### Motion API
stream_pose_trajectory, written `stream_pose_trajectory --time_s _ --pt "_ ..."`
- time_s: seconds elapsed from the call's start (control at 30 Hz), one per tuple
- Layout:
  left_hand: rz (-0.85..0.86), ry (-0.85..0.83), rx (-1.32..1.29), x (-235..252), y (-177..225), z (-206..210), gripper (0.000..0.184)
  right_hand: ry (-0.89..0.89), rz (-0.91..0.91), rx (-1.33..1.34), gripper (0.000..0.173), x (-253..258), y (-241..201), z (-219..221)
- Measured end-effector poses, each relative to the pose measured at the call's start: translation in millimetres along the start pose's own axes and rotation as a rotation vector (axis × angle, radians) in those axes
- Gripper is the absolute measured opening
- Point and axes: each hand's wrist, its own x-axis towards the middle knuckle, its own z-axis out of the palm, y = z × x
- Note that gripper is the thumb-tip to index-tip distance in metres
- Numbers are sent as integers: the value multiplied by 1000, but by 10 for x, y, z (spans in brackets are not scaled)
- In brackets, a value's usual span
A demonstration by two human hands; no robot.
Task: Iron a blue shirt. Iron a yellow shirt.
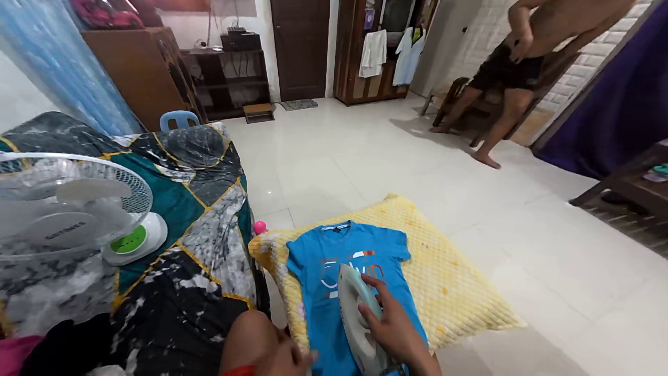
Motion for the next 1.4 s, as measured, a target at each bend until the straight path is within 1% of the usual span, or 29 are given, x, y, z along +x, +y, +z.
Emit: stream_pose_trajectory --time_s 0.07,0.1,0.13,0.17,0.2,0.27,0.3,0.37,0.4,0.47,0.53,0.6,0.63,0.67,0.73,0.77,0.83,0.9,0.93,0.97,1.0,1.03,1.07,1.1,1.17,1.23,1.33,1.37,1.4 --pt "-4 228 -56 310 186 -397 52 -8 6 -61 65 11 -30 74" --pt "16 342 -68 553 277 -585 48 -18 13 -82 65 6 -36 105" --pt "50 417 -55 829 356 -763 47 -32 26 -97 65 -5 -41 127" --pt "100 441 -18 1122 403 -923 50 -45 34 -100 65 -19 -40 139" --pt "155 422 26 1415 414 -1052 56 -57 42 -96 65 -39 -35 140" --pt "231 309 113 1867 415 -1215 70 -68 39 -74 66 -96 3 116" --pt "249 261 156 2004 425 -1254 68 -64 25 -60 66 -132 41 87" --pt "286 230 201 2136 458 -1329 55 -36 -2 -19 66 -213 131 -9" --pt "306 239 195 2154 474 -1383 51 -19 -5 4 67 -253 167 -71" --pt "304 283 133 2155 478 -1514 53 21 -1 48 67 -331 240 -188" --pt "213 380 96 2130 451 -1614 54 64 22 81 67 -416 281 -288" --pt "87 496 144 2042 461 -1615 55 113 38 93 68 -494 312 -388" --pt "47 540 175 1972 516 -1569 56 139 34 98 68 -527 332 -452" --pt "50 575 205 1870 616 -1481 58 167 29 100 68 -560 355 -524" --pt "206 592 300 1542 900 -1138 55 236 8 108 68 -639 418 -667" --pt "311 548 351 1310 1075 -874 50 278 -2 105 67 -686 456 -734" --pt "581 372 417 781 1361 -183 44 376 -4 92 65 -791 533 -849" --pt "826 45 462 279 1547 485 45 471 2 59 64 -896 593 -967" --pt "881 -116 491 110 1594 776 48 512 5 42 64 -949 611 -1034" --pt "880 -237 525 3 1612 1033 55 549 8 28 65 -1007 625 -1104" --pt "850 -299 549 -46 1595 1260 62 580 14 17 65 -1075 634 -1175" --pt "802 -323 561 -62 1565 1438 64 603 22 9 66 -1153 646 -1242" --pt "748 -333 581 -57 1545 1557 59 629 31 7 66 -1234 663 -1298" --pt "704 -331 612 -50 1544 1618 50 643 40 15 67 -1319 674 -1349" --pt "663 -253 640 -53 1564 1630 32 655 52 21 68 -1470 669 -1432" --pt "674 -102 641 -55 1559 1577 31 655 62 13 69 -1573 647 -1486" --pt "714 105 653 59 1512 1532 38 662 25 1 70 -1614 671 -1544" --pt "740 115 658 116 1493 1513 38 665 14 7 69 -1610 662 -1547" --pt "767 80 662 154 1491 1476 36 664 9 16 69 -1603 645 -1546"
